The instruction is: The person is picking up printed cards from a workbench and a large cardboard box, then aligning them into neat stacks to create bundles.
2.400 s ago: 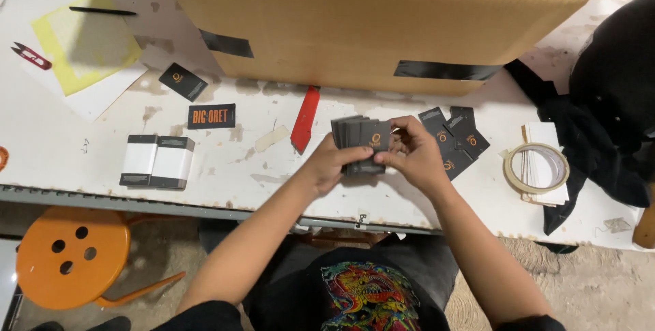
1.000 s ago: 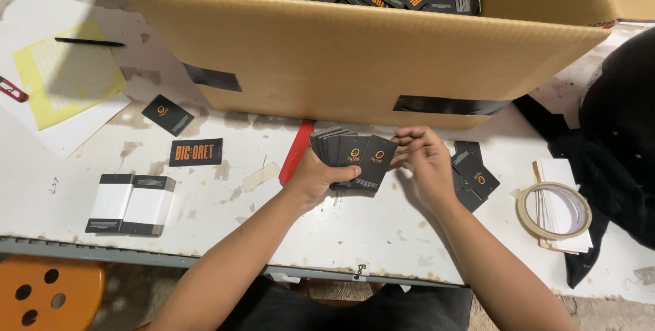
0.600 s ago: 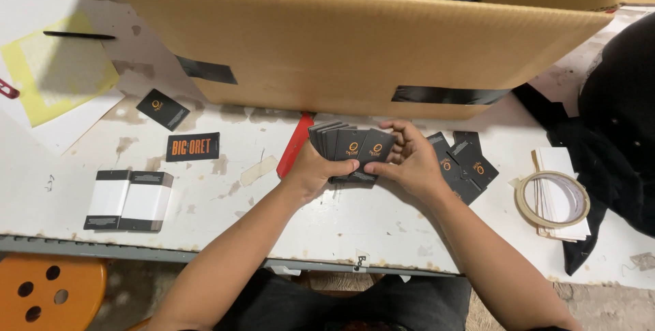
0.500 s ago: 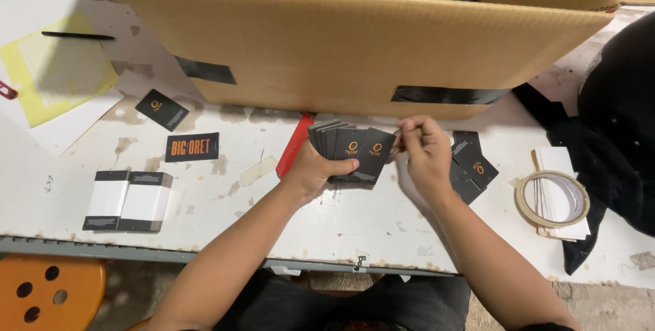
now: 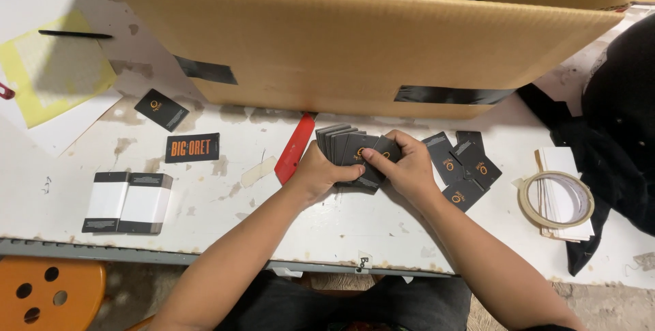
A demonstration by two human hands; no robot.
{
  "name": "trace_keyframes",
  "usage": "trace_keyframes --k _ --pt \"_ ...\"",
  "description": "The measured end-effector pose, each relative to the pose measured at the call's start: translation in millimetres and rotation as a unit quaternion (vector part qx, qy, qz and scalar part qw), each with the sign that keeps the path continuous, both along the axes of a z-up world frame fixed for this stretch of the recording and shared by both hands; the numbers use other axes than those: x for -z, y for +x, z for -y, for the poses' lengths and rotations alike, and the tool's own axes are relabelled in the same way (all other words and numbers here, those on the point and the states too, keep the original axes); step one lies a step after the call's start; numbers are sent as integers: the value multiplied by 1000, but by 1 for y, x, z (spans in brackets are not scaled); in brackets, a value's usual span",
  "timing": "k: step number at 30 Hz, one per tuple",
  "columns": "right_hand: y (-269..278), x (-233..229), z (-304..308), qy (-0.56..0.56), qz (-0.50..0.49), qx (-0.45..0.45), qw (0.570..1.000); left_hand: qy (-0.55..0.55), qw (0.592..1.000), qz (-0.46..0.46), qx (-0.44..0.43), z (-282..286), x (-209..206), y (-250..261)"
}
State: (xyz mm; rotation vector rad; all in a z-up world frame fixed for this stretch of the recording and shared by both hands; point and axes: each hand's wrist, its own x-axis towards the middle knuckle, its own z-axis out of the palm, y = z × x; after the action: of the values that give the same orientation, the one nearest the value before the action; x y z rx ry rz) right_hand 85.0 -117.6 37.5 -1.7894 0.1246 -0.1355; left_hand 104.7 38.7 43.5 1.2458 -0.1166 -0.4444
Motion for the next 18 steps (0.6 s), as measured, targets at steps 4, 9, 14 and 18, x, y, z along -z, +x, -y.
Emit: trace_keyframes --k 4,9,14,18 --pt "4 22 1 244 -13 76 967 -21 999 -22 -35 -1 -6 -1" --pt "-4 -39 -7 78 -72 -131 986 -38 989 -65 -129 1 -13 -3" --pt "1 -18 17 61 -45 -247 966 -78 981 -65 -167 3 -15 -2" --pt "0 5 18 228 -7 -181 957 -95 988 -38 -113 2 -21 -5"
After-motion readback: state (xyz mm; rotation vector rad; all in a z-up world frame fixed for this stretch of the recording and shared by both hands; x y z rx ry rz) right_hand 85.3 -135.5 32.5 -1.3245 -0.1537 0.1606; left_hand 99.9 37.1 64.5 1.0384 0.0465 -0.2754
